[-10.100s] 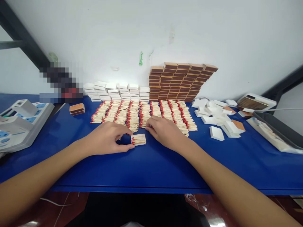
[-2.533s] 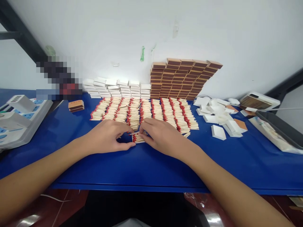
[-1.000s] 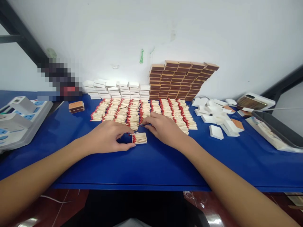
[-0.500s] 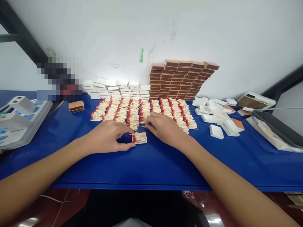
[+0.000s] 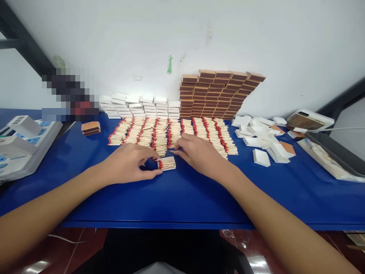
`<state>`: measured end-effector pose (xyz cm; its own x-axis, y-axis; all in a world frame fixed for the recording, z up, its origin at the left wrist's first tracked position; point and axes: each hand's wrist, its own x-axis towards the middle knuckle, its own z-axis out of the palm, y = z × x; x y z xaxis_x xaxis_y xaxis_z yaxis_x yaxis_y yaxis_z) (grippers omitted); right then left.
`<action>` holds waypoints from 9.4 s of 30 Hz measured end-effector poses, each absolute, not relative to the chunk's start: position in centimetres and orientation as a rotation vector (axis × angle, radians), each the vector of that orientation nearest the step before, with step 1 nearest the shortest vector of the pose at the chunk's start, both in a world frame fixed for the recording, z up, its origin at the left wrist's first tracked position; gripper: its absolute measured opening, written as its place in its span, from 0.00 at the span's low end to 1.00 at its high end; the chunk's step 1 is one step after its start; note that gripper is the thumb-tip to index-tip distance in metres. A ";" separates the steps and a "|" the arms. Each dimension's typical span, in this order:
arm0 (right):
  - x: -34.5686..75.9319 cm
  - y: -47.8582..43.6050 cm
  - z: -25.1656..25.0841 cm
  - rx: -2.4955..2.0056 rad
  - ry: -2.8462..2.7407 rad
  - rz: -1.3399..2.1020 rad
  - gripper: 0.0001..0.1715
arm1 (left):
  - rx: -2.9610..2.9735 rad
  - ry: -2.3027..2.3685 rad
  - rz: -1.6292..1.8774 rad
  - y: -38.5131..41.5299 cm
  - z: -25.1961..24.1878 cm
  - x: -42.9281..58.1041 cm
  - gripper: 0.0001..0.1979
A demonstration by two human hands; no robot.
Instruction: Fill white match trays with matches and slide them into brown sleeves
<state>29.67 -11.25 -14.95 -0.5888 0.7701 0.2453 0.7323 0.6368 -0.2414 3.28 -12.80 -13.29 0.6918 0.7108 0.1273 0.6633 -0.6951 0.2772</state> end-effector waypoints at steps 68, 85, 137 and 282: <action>29.0 -12.8 -13.5 -1.106 -2.561 0.400 0.07 | 2.660 1.082 0.370 -12.7 -13.0 3.1 0.15; 27.2 -12.2 -15.4 -0.962 -2.521 0.529 0.13 | 2.549 0.903 0.326 -13.3 -12.5 3.2 0.17; 29.4 -12.2 -13.5 -1.182 -2.500 0.419 0.10 | 2.677 1.013 0.383 -12.3 -13.0 2.9 0.17; 27.3 -11.6 -15.8 -1.032 -2.507 0.340 0.07 | 2.561 0.985 0.324 -12.4 -12.6 2.7 0.18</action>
